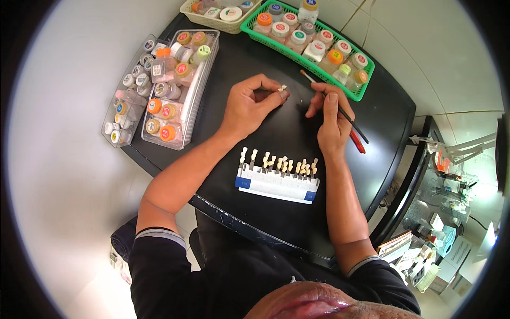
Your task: The person applies stain to a dental crown using a fine brush, comparing it against a tooth shade guide.
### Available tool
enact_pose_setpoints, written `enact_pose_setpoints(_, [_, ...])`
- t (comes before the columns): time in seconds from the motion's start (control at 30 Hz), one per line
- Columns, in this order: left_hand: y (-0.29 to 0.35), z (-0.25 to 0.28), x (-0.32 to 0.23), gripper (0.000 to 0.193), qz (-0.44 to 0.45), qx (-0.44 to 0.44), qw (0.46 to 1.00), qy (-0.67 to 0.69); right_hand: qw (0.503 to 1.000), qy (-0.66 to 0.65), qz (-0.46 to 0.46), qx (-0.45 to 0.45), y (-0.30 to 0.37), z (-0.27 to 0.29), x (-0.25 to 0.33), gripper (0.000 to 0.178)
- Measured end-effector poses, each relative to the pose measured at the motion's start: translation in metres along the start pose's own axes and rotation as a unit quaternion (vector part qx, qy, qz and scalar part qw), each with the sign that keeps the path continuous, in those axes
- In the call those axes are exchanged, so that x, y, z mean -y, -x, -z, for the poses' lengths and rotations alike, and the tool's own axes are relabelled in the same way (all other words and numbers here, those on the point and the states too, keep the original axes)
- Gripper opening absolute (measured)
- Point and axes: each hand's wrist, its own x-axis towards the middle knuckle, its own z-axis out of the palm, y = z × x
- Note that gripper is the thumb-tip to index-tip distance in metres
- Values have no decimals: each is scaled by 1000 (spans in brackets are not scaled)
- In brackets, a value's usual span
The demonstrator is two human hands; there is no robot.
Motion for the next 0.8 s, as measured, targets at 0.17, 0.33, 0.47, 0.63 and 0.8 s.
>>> enact_pose_setpoints(0.17, [-2,2,-3,6,0,26,999,18,999,-4,-27,18,-3,-1,1,37])
enact_pose_setpoints(0.33, [-2,-2,-9,15,22,18,997,66,998,21,-34,56,-3,0,3,33])
enact_pose_setpoints(0.47, [-3,-2,-11,16,32,9,997,64,998,21,-41,32,0,-5,5,29])
enact_pose_setpoints(0.63, [-3,3,-7,23,48,29,998,38,998,50,11,-47,3,-4,6,27])
enact_pose_setpoints(0.8, [-1,-2,-5,21,65,31,997,5,996,40,30,-67,4,-2,1,27])
